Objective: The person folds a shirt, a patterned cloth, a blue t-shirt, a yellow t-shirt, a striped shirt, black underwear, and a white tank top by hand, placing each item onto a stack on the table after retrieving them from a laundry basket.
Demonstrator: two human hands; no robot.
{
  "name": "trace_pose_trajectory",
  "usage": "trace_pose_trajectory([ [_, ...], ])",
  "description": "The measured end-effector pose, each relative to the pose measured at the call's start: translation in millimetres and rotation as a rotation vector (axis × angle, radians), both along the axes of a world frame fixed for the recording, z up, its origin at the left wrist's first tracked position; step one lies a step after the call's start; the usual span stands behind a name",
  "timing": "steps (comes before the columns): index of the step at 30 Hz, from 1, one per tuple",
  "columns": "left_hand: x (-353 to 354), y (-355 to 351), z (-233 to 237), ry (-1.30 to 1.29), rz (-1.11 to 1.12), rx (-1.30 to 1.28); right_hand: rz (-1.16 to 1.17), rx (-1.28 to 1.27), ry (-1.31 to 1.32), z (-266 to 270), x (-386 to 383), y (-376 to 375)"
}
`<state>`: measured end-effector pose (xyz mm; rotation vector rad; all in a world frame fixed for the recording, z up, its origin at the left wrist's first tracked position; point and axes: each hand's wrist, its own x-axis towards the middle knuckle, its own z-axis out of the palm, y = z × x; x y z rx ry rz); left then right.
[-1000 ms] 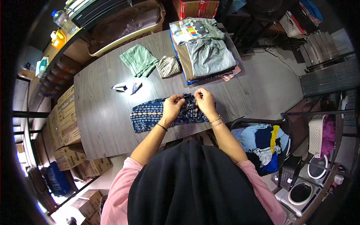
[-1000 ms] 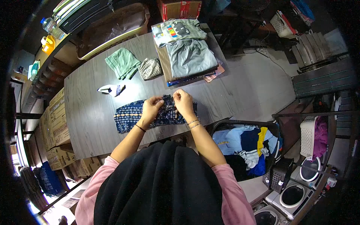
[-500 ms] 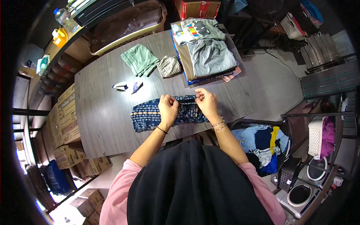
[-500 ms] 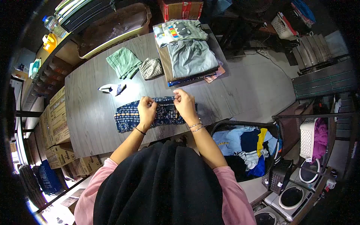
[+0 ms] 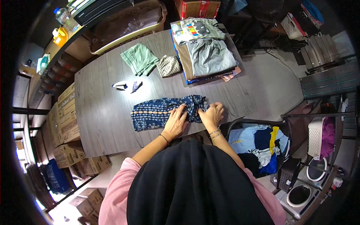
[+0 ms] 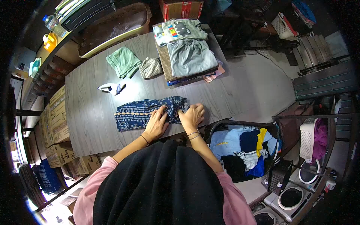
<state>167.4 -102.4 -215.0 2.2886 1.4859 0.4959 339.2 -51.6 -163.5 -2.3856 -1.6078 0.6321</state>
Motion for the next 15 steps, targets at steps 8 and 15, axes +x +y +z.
trace_pose_trajectory([
  [8,17.5,10.3,46.2,-0.566,0.230,-0.394,0.307,0.234,0.466,22.1,8.8,14.4],
  [15,-35.5,6.2,60.8,-1.530,0.470,-0.834,0.356,0.134,1.214,35.6,-34.4,-2.0],
])
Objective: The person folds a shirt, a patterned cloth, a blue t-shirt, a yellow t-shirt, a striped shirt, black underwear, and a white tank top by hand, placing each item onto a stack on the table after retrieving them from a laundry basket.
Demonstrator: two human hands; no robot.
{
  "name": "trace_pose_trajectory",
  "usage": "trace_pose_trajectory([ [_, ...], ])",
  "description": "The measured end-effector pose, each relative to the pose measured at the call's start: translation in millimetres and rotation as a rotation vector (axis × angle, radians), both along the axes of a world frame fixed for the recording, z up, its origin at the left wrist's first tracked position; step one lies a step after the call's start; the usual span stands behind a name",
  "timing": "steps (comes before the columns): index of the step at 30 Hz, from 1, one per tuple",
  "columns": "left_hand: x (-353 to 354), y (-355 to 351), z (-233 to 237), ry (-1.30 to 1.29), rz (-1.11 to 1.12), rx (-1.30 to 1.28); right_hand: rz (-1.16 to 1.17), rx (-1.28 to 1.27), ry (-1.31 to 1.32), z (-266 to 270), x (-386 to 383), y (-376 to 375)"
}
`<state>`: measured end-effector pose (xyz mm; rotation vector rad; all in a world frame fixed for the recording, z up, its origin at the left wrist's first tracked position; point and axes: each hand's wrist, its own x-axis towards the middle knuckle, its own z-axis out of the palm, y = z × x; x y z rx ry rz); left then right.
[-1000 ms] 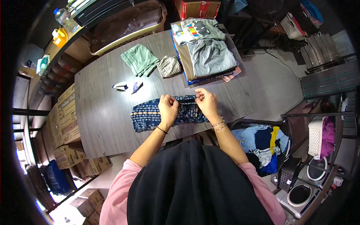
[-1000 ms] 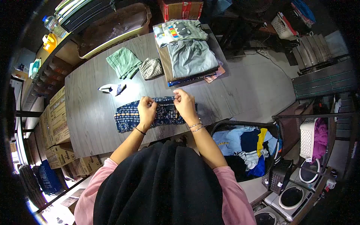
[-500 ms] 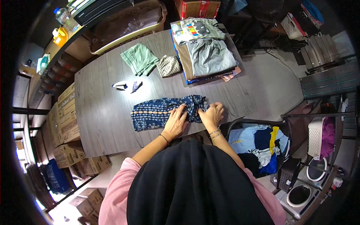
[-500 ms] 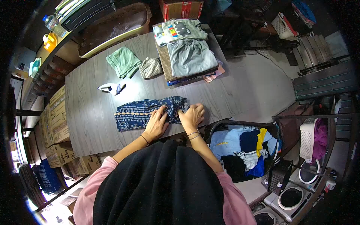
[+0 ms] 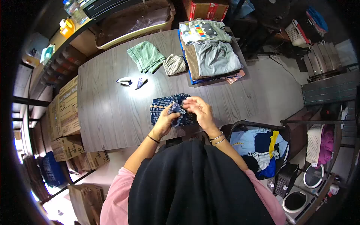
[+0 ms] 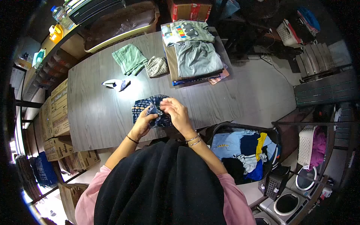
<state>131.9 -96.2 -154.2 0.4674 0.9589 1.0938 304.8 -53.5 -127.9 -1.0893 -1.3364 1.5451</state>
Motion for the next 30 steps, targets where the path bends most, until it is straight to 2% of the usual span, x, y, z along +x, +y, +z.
trace_pose_trajectory([
  [1,-9.2,-2.2,5.4,-0.075,0.057,-0.067,-0.044,0.103,-0.049,-0.1,-2.5,-1.2],
  [2,-21.7,-4.3,13.6,-0.204,0.073,-0.099,-0.065,0.432,-0.235,1.1,-5.1,-1.3],
  [3,-35.4,-7.5,14.2,-0.161,0.085,-0.099,0.032,0.495,-0.308,-11.0,-9.1,-4.8],
  [5,-64.7,-10.7,9.8,-0.124,0.080,-0.102,0.196,0.687,-0.720,-21.2,-25.6,-15.8],
  [7,-92.2,-13.2,-16.9,0.199,0.162,-0.100,0.324,0.702,-0.909,-60.2,-36.2,-24.8],
  [8,-91.8,-18.0,-24.3,0.745,0.312,-0.069,0.328,0.715,-0.925,-73.7,-37.5,-27.5],
  [9,-82.0,-17.9,5.6,1.204,0.218,0.011,0.333,0.729,-0.943,-80.9,-38.5,-29.0],
  [11,-71.4,-28.3,22.0,1.842,0.003,0.532,0.349,0.728,-0.979,-79.4,-40.2,-25.2],
  [12,-66.8,-32.0,14.1,1.810,-0.185,0.442,0.358,0.724,-0.999,-77.5,-38.9,-25.7],
  [13,-70.8,-35.4,-13.0,1.828,-0.286,0.389,0.375,0.718,-1.003,-76.0,-36.2,-26.6],
  [15,-77.8,-43.5,-39.0,1.823,-0.260,0.193,0.392,0.719,-1.009,-70.3,-34.5,-21.3],
  [16,-75.8,-46.7,-29.7,1.833,-0.097,0.223,0.336,0.742,-0.996,-63.1,-36.0,-17.1],
  [18,-67.2,-59.6,-15.7,1.669,0.316,0.335,0.241,0.642,-0.891,-51.4,-41.5,2.1],
  [19,-60.3,-69.6,-22.1,1.573,0.470,0.279,0.193,0.595,-0.839,-45.7,-45.0,13.3],
  [20,-51.2,-73.9,-27.4,1.258,0.615,0.122,0.108,0.695,-0.824,-40.3,-50.3,23.4],
  [21,-53.5,-80.7,-43.2,0.682,0.634,-0.141,0.115,0.708,-0.819,-46.7,-54.1,36.4],
  [22,-56.4,-82.9,-29.6,0.204,0.454,-0.402,0.125,0.676,-0.840,-49.8,-58.2,42.2],
  [23,-53.7,-79.5,-18.8,-0.050,0.329,-0.553,0.137,0.643,-0.858,-53.0,-60.6,47.6],
  [25,-21.7,-48.5,-1.2,-0.025,0.514,-0.637,0.298,0.607,-0.943,-63.6,-59.6,50.7],
  [26,-20.0,-35.3,-11.8,-0.012,0.470,-0.617,0.305,0.631,-0.892,-68.0,-58.3,48.9],
  [27,-19.0,-23.9,-31.4,-0.002,0.428,-0.601,0.365,0.538,-0.865,-77.5,-58.2,48.2],
  [29,-23.8,-9.0,-46.5,0.095,0.403,-0.423,0.431,-0.052,-0.597,-64.3,-51.4,48.6],
  [30,-21.4,1.1,-45.0,0.123,0.430,-0.356,0.318,0.084,-0.443,-66.9,-41.5,40.8],
])
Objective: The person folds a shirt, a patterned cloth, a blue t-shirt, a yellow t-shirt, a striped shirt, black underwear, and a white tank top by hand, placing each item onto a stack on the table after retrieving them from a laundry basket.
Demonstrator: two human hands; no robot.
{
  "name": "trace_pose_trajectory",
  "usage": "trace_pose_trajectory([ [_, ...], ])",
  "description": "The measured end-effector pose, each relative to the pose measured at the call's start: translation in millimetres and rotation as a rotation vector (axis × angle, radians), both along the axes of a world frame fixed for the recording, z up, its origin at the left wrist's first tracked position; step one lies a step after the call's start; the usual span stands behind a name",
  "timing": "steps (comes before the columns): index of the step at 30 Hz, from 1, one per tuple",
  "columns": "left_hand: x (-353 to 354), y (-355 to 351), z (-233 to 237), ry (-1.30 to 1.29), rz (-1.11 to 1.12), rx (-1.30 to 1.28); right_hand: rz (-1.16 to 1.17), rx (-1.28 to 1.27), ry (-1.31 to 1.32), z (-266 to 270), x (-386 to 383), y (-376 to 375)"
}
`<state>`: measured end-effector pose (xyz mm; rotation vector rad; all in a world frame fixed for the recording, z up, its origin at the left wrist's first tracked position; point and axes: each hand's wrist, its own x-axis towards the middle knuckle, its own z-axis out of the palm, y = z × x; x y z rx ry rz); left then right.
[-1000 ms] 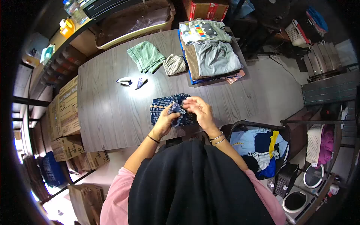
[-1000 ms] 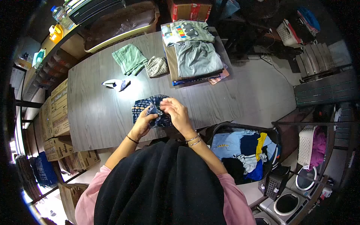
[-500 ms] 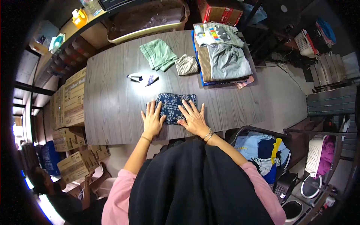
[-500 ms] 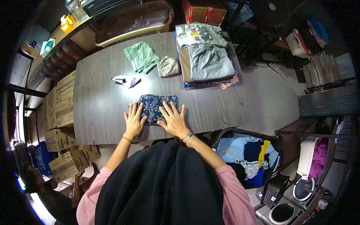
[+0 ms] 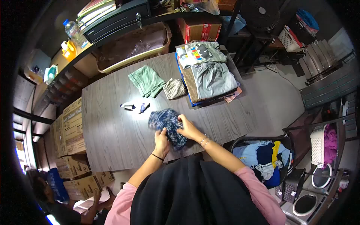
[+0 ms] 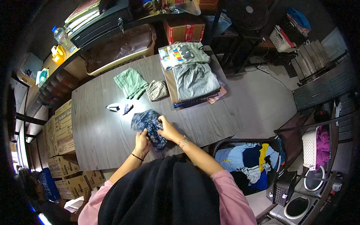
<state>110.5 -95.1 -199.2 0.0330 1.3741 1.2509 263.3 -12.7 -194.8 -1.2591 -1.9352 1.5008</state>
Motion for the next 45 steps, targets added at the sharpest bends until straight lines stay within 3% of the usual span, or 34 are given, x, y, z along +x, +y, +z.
trace_pose_trajectory([
  [1,12.0,19.6,29.3,0.069,0.063,0.103,-0.040,0.136,0.236,11.2,11.2,0.6],
  [2,8.0,34.5,36.4,0.141,-0.057,0.133,-0.082,0.198,0.272,22.1,22.7,9.3],
  [3,7.6,53.3,18.7,0.257,-0.103,0.348,-0.121,0.257,0.307,39.5,34.4,21.3],
  [5,22.0,95.0,67.9,0.243,-0.201,0.497,-0.094,0.186,0.376,86.7,58.7,52.3],
  [7,39.5,138.6,105.8,0.176,-0.230,0.586,-0.064,0.212,0.308,130.4,74.9,82.0],
  [8,48.2,154.2,129.3,-0.049,-0.224,0.607,-0.067,0.223,0.324,147.8,78.7,94.4],
  [9,49.9,168.5,139.9,-0.015,-0.335,0.605,-0.070,0.235,0.340,159.9,82.4,106.9],
  [11,56.6,189.2,148.9,0.126,-0.337,0.861,-0.080,0.335,0.318,172.1,89.1,129.7],
  [15,73.0,205.7,136.8,0.160,-0.289,0.833,-0.093,0.281,0.257,154.4,104.2,164.9],
  [18,83.6,215.3,48.7,0.153,-0.286,0.660,-0.132,0.218,0.198,74.7,115.0,181.9],
  [19,84.6,212.7,37.1,0.230,-0.306,0.574,-0.146,0.236,0.139,65.7,116.8,178.4],
  [21,84.9,205.5,22.3,0.450,-0.336,0.669,-0.202,0.228,0.162,55.8,120.0,175.8],
  [23,85.2,199.6,42.0,1.058,-0.294,0.689,-0.319,0.422,-0.027,66.4,115.8,167.9],
  [25,82.1,213.9,68.6,1.605,-0.327,0.883,-0.441,0.717,-0.153,79.6,106.2,163.0],
  [28,95.1,249.8,63.1,1.681,-0.615,0.807,-0.435,0.930,-0.162,83.1,81.9,160.2],
  [31,107.6,272.9,32.3,1.791,-0.754,0.682,-0.410,0.750,-0.545,38.8,71.3,159.7],
  [33,110.9,273.6,28.3,1.845,-0.781,0.648,-0.401,0.698,-0.531,25.5,81.3,162.7],
  [36,105.2,274.0,22.7,1.838,-0.704,0.740,-0.439,0.755,-0.428,44.3,96.4,126.2],
  [40,94.8,227.7,50.5,1.702,-0.778,0.783,-0.817,0.728,-0.158,72.1,161.4,20.3],
  [43,89.9,171.1,55.4,1.703,-0.796,0.885,-1.230,0.696,-0.461,20.8,243.3,-72.1],
  [45,96.9,133.6,59.1,1.611,-0.819,0.947,-1.326,0.498,-0.799,-0.3,294.7,-128.1],
])
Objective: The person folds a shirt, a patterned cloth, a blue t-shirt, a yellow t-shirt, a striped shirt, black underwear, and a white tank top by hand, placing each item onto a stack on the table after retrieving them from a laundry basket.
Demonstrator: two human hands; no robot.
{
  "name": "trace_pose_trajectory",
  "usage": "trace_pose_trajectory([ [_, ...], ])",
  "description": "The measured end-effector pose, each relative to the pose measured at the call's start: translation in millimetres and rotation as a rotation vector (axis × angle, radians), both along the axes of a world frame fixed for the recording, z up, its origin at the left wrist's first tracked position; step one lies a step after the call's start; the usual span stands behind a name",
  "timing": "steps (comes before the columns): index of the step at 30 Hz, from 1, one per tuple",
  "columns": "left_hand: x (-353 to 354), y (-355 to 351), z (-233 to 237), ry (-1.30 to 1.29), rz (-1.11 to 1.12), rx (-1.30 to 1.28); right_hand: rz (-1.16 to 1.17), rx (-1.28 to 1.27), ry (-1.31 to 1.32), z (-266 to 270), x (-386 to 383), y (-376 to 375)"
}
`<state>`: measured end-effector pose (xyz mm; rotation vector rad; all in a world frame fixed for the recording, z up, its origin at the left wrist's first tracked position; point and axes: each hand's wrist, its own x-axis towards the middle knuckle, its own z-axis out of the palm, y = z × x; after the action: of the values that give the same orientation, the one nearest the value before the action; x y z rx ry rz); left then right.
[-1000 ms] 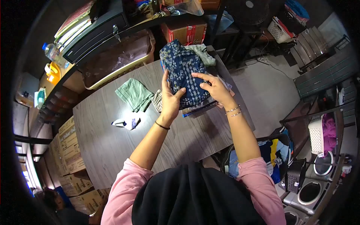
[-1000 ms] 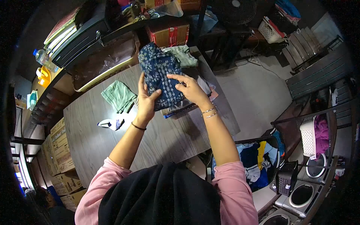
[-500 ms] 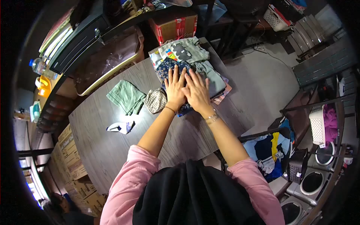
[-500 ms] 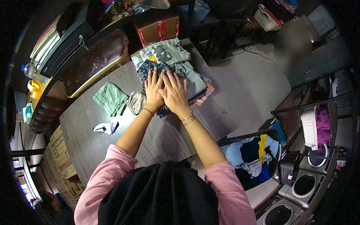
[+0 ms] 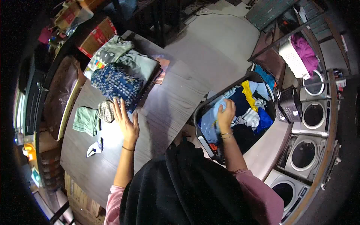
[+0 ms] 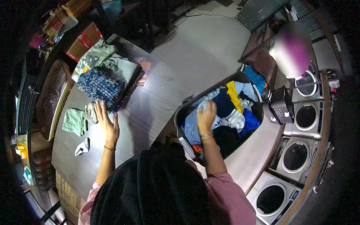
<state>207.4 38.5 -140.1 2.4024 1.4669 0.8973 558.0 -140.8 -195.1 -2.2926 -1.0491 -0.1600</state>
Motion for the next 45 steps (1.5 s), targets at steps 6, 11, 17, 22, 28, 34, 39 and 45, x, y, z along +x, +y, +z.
trace_pose_trajectory([
  [6,55.1,-62.5,1.0,-0.158,-0.209,-0.177,-0.283,-0.539,-0.221,-46.4,80.8,-65.9],
  [11,104.7,-92.2,0.4,-0.206,-0.418,-0.270,0.167,-0.072,0.172,-13.0,90.0,-79.1],
  [17,206.0,-141.4,29.3,-0.357,-0.874,-0.459,0.550,0.184,0.817,122.4,12.8,-87.2],
  [22,235.4,-138.4,24.0,-0.507,-0.750,-0.576,0.503,0.665,1.236,133.5,35.3,-88.7],
  [28,206.8,-105.7,95.9,-1.288,-0.515,-1.452,0.661,0.100,0.984,133.2,7.6,-73.4],
  [34,91.5,-71.8,114.4,-1.081,-0.383,-1.102,0.642,0.317,1.082,157.5,7.0,-32.0],
  [39,10.9,-64.3,128.7,-1.252,-0.359,-0.789,0.805,0.328,0.892,177.9,-32.5,7.2],
  [45,-61.2,-65.2,143.1,-1.654,-0.456,-0.681,0.916,0.317,1.209,160.1,-89.0,65.0],
])
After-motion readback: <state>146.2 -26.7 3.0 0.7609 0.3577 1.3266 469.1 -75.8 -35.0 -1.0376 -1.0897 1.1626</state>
